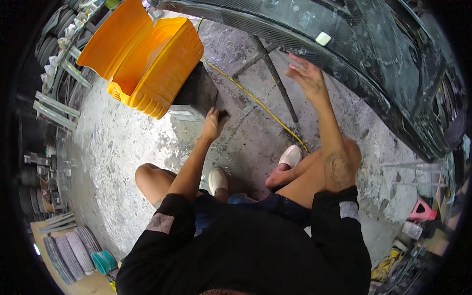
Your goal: The person sits on the floor and repeatedly sands a curved carbon fiber panel using a small sanding block. They dip the block into a yellow tub of water, then continue sanding the panel surface in long strokes.
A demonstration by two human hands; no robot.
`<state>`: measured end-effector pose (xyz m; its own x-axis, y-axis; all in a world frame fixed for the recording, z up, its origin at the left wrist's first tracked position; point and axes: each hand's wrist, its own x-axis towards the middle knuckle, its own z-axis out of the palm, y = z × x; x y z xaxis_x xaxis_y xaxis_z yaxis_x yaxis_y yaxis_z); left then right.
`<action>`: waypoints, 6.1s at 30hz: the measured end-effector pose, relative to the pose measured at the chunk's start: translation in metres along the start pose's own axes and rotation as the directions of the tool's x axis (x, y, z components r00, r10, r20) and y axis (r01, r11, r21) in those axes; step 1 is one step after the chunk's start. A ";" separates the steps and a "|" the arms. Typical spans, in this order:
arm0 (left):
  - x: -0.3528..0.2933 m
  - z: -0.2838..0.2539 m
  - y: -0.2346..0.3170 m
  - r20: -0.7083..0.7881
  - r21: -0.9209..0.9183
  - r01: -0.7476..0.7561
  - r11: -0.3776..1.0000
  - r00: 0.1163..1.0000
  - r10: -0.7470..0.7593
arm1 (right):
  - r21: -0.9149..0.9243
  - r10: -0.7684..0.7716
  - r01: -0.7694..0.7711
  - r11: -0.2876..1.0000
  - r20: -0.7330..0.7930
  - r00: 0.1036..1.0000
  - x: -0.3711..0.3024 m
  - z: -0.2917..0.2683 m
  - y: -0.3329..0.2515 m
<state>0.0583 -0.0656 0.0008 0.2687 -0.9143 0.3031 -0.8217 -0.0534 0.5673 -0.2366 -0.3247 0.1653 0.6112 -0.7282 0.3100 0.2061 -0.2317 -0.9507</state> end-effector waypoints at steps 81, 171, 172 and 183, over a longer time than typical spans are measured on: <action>0.093 0.032 -0.033 -0.206 0.010 0.304 0.952 0.933 -0.296 | -0.642 -0.326 0.362 0.676 0.180 0.928 0.013 0.088 -0.238; 0.258 -0.126 0.137 -0.959 -0.146 -0.450 0.881 0.283 -0.014 | -0.940 0.187 0.037 0.340 0.107 0.977 0.210 0.003 -0.290; 0.256 -0.127 0.137 -0.957 -0.146 -0.445 0.884 0.289 -0.013 | -0.939 0.175 0.038 0.341 0.104 0.979 0.213 0.007 -0.290; 0.251 -0.105 0.161 -0.949 -0.284 -0.423 0.861 0.250 -0.190 | -0.931 0.181 0.070 0.359 0.143 0.973 0.227 -0.021 -0.290</action>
<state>0.0459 -0.2612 0.2490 0.7003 0.1625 0.6951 -0.6784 0.4545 0.5772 -0.1737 -0.4362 0.5114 0.7414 -0.6583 0.1304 -0.5945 -0.7344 -0.3274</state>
